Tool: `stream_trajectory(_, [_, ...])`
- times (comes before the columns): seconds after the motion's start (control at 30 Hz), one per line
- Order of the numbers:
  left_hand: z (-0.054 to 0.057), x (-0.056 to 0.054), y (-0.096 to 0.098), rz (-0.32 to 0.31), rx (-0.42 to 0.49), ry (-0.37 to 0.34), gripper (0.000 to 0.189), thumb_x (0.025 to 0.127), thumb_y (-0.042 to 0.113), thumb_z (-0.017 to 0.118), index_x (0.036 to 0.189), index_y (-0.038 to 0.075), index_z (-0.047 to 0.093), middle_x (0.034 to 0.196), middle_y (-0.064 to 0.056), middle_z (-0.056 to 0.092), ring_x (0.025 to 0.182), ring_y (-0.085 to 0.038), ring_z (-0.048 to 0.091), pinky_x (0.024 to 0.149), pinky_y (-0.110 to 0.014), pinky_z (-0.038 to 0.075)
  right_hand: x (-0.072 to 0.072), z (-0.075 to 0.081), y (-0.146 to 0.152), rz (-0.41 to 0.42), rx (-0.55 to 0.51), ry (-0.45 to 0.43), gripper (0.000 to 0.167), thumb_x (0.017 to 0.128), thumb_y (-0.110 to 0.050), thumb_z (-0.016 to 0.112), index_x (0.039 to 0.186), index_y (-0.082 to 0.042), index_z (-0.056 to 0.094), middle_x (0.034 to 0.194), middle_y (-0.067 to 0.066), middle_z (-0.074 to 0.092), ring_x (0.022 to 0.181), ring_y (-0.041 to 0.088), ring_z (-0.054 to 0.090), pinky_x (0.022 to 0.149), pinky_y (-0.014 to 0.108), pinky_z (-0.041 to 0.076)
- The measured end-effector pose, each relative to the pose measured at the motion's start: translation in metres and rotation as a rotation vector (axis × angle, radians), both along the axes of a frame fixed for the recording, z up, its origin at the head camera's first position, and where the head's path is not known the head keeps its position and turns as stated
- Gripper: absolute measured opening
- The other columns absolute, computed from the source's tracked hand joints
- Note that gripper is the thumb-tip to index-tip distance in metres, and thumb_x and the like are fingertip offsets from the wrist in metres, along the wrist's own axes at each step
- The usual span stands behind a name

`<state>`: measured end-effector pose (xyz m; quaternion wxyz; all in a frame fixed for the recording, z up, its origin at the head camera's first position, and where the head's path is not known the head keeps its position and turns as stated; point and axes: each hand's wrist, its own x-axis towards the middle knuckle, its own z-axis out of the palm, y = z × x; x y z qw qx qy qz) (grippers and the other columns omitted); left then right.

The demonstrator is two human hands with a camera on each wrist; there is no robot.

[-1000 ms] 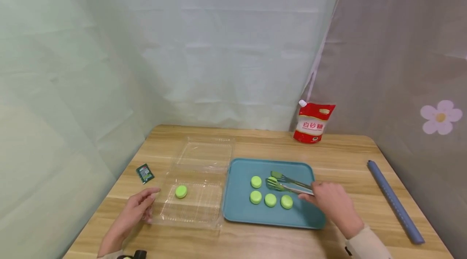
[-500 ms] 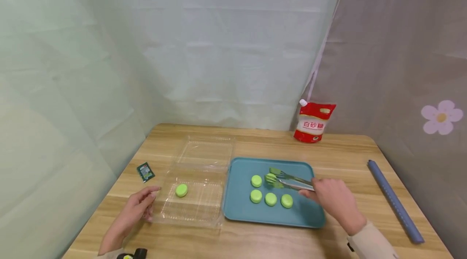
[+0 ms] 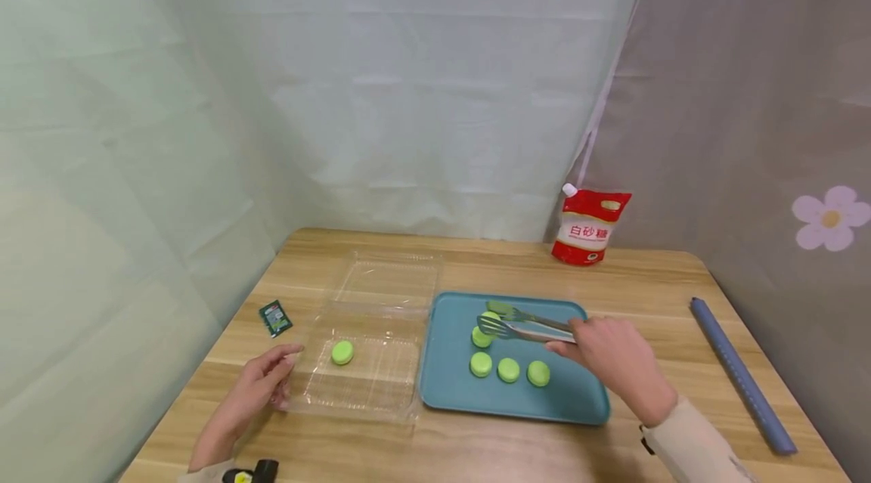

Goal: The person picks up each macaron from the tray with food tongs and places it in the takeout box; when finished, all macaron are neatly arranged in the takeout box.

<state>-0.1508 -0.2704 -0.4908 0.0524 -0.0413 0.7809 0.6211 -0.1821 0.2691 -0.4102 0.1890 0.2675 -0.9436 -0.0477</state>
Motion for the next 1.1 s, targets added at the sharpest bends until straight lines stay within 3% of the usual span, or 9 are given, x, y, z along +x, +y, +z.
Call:
stream_trajectory(0.1, [0.0,0.002,0.0,0.003,-0.009,0.014,0.037,0.106,0.004,0.044,0.14,-0.012,0.048,0.07,-0.009,0.048,0.053,-0.014,0.048,0.048,-0.026,0.049,-0.001,0.006,-0.008,-0.006,-0.003,-0.034,0.06,0.089,-0.072,0.049,0.066,-0.017,0.047,0.053,-0.01,0.022,0.045,0.006,0.021,0.043,0.023,0.017])
stream_trajectory(0.33, [0.0,0.002,-0.001,0.012,-0.026,0.019,0.036,0.105,0.002,0.045,0.138,-0.013,0.049,0.069,-0.009,0.049,0.054,-0.014,0.048,0.048,-0.025,0.047,-0.006,0.014,-0.026,0.019,-0.017,-0.008,0.065,0.089,-0.077,0.037,0.064,-0.017,0.045,0.053,-0.009,0.021,0.044,0.006,0.02,0.044,0.023,0.016])
stream_trajectory(0.7, [-0.002,0.001,-0.001,0.031,-0.031,0.006,0.036,0.105,0.003,0.045,0.138,-0.011,0.048,0.07,-0.009,0.049,0.055,-0.015,0.048,0.049,-0.024,0.045,-0.016,0.021,-0.067,0.057,-0.02,0.018,0.058,0.086,-0.07,0.06,0.068,-0.015,0.051,0.052,-0.008,0.027,0.043,0.008,0.024,0.043,0.023,0.02])
stream_trajectory(1.1, [-0.001,-0.001,0.001,0.088,0.028,-0.007,0.04,0.102,0.002,0.05,0.141,-0.007,0.048,0.078,-0.007,0.049,0.056,-0.015,0.046,0.048,-0.024,0.041,-0.03,0.017,-0.109,0.175,-0.056,0.047,0.058,0.086,-0.069,0.061,0.066,-0.016,0.051,0.053,-0.009,0.024,0.044,0.006,0.021,0.044,0.022,0.014])
